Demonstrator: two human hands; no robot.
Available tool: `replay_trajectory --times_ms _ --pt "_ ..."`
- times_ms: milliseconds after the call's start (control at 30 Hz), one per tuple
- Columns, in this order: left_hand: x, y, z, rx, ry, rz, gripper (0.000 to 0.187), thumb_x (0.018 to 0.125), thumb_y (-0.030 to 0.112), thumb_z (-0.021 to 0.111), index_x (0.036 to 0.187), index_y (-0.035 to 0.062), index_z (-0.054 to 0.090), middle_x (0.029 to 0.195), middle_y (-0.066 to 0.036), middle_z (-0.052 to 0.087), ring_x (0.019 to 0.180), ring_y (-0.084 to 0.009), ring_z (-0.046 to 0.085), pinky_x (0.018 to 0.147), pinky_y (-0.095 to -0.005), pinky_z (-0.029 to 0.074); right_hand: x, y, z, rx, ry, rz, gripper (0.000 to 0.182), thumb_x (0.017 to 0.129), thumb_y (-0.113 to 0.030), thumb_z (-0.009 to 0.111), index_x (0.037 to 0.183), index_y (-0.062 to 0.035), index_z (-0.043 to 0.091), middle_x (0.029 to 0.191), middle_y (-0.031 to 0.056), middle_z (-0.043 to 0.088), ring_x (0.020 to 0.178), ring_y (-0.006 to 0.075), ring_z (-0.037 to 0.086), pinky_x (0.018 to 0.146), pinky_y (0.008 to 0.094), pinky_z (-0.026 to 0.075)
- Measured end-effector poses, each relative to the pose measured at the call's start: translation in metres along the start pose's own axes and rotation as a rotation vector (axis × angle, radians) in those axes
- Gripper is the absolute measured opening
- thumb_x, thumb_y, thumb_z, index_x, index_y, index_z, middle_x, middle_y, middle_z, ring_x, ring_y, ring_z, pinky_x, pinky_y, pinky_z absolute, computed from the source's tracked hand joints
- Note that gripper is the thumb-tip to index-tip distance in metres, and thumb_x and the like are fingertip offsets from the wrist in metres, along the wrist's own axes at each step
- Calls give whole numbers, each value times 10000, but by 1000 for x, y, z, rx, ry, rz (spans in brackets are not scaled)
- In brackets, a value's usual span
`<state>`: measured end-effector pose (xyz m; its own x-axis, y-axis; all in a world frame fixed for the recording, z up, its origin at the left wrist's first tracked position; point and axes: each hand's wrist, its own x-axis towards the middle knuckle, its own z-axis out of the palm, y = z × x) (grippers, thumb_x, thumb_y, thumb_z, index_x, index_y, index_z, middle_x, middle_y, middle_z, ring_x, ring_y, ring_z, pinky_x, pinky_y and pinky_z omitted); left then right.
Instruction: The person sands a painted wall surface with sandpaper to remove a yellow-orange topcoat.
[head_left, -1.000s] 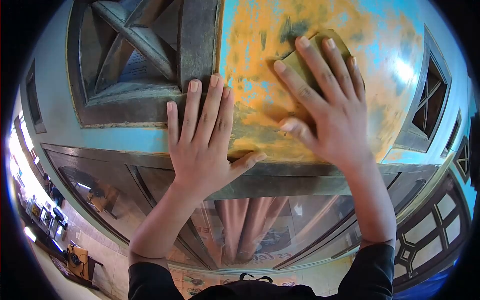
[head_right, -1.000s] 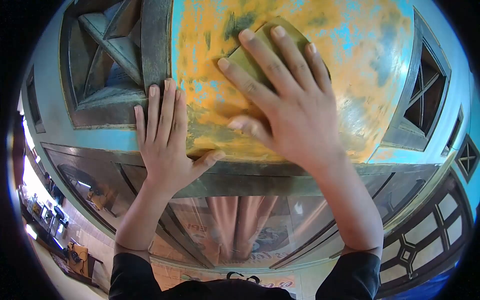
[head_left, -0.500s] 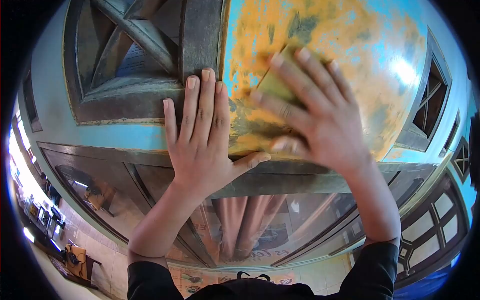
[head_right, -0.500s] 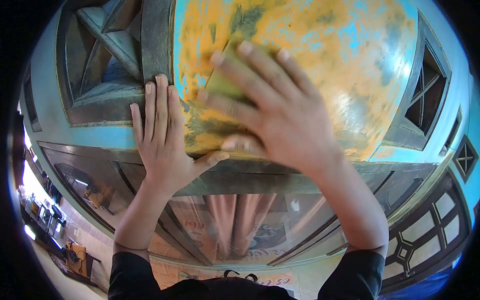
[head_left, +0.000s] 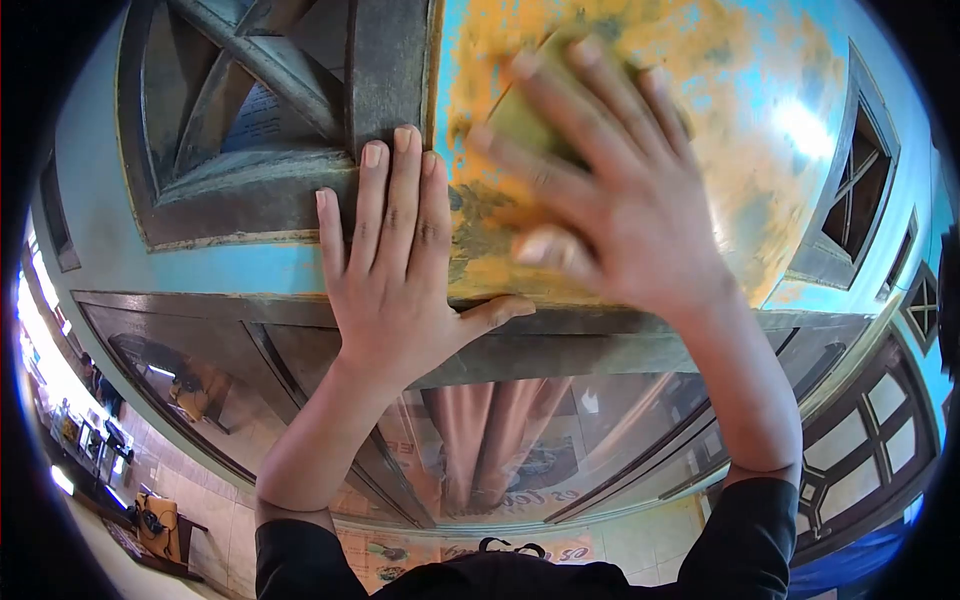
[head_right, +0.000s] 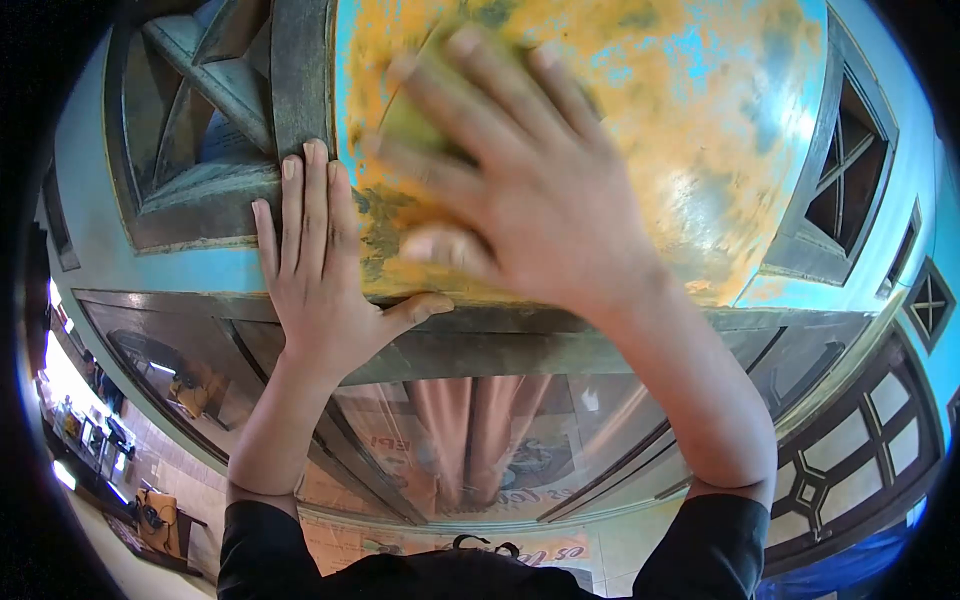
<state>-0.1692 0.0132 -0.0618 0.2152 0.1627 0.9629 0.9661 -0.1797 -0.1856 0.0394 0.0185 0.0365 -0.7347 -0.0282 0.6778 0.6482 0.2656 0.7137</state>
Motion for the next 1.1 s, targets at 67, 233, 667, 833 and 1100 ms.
replay_trajectory --times_ms 67,233,667,833,1100 --pt "-1 0 0 -4 -3 -4 1078 847 836 381 1465 -45 429 1564 -181 410 1477 -342 337 1202 -579 114 -8 -6 -2 62 -91 -91 668 953 -727 301 1393 -326 605 1555 75 439 1433 364 389 1153 564 294" --pt "-2 -2 -1 44 -28 41 1219 777 885 446 1520 -72 305 1591 -253 317 1487 -390 293 1200 -572 110 -3 55 -2 -86 91 84 594 977 -688 327 1394 -358 593 1560 85 432 1439 350 389 1180 528 284" --pt "0 5 3 106 -3 67 1083 872 813 401 1539 -35 304 1637 -179 261 1521 -460 109 1123 -696 -106 -54 10 -16 71 -183 41 582 959 -674 379 1418 -366 560 1567 68 419 1450 354 363 1189 560 245" --pt "19 14 2 107 -35 131 930 954 719 346 1560 15 298 1655 -137 237 1529 -458 57 1062 -722 -203 -58 96 -24 -103 76 212 578 983 -622 401 1447 -310 545 1575 96 407 1439 405 362 1162 592 270" --pt "105 28 -13 -94 19 296 770 943 495 551 1560 89 333 1643 -138 253 1519 -373 209 1210 -547 172 -69 78 -31 -67 -57 156 592 974 -626 414 1481 -331 499 1599 99 368 1460 403 332 1188 569 239"
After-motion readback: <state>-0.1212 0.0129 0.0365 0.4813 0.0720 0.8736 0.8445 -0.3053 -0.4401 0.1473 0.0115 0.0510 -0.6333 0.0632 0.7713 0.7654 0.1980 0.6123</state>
